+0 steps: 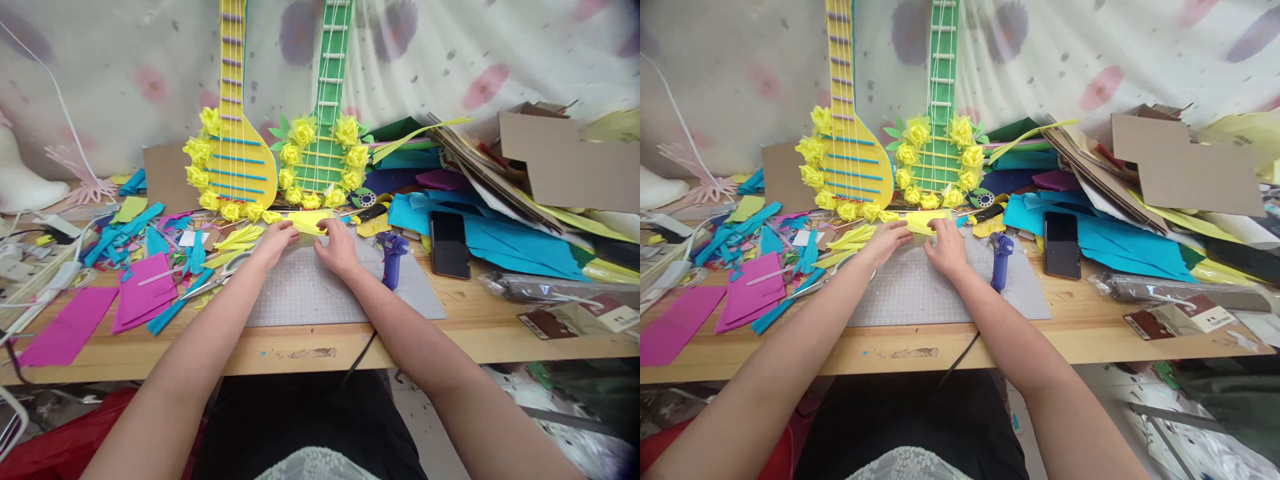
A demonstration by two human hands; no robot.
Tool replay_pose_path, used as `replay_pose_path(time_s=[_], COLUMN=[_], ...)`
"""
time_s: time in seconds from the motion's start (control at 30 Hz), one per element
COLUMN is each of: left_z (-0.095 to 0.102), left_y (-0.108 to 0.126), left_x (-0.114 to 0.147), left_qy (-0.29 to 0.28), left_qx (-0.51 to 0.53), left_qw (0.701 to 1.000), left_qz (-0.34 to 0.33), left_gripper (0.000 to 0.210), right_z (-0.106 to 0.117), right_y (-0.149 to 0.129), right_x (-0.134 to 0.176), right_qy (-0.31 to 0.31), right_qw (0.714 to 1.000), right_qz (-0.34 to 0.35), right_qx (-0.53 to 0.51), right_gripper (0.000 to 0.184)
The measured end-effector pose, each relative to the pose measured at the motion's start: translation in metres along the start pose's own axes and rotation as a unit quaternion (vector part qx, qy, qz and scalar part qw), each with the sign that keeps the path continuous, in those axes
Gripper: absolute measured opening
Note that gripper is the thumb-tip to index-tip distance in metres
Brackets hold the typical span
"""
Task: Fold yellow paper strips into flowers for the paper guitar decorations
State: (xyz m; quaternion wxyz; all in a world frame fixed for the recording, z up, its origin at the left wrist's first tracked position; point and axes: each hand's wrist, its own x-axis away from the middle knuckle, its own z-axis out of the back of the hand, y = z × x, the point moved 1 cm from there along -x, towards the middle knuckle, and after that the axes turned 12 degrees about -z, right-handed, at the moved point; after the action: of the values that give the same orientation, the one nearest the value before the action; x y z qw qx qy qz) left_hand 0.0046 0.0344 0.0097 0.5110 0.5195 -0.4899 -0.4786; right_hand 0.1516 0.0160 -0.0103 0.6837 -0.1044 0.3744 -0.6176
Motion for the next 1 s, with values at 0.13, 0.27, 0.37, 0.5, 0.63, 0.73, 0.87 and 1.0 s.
replay_pose_path(time_s=[0.13,0.27,0.37,0.5,0.63,0.73,0.87,1.0], left_z=[-0.004,0.001,0.011,0.017,0.014,0.013,0.013,0.01], left_y=[-0.009,-0.018,-0.018,-0.017,-0.019,-0.021,-0.024,-0.026], left_x=[0.011,0.016,0.018,0.018,0.016,0.014,0.012,0.009], left_qy=[-0.001,-0.044,-0.032,-0.059,-0.086,-0.07,-0.053,-0.031], left_qx=[0.027,-0.138,-0.341,-0.454,-0.482,-0.486,-0.483,-0.477], left_qw=[1.0,0.989,0.929,0.857,0.846,0.848,0.855,0.862], left_qz=[0.007,-0.021,-0.138,-0.238,-0.211,-0.197,-0.179,-0.166], left_gripper=[0.044,0.046,0.046,0.043,0.036,0.032,0.034,0.038], right_z=[-0.01,-0.014,-0.011,-0.009,-0.01,-0.012,-0.016,-0.021], right_y=[-0.004,-0.002,0.002,0.007,0.012,0.014,0.014,0.012], right_x=[0.001,-0.002,-0.004,-0.004,-0.004,-0.004,-0.005,-0.005], right_qy=[-0.054,-0.052,-0.057,-0.086,-0.106,-0.121,-0.12,-0.1], right_qw=[0.997,0.997,0.997,0.996,0.994,0.991,0.987,0.987], right_qz=[0.029,0.014,0.018,0.013,-0.02,-0.062,-0.102,-0.127], right_qx=[0.038,0.056,0.053,0.034,0.008,-0.013,-0.021,-0.009], right_gripper=[0.031,0.032,0.026,0.026,0.025,0.021,0.02,0.025])
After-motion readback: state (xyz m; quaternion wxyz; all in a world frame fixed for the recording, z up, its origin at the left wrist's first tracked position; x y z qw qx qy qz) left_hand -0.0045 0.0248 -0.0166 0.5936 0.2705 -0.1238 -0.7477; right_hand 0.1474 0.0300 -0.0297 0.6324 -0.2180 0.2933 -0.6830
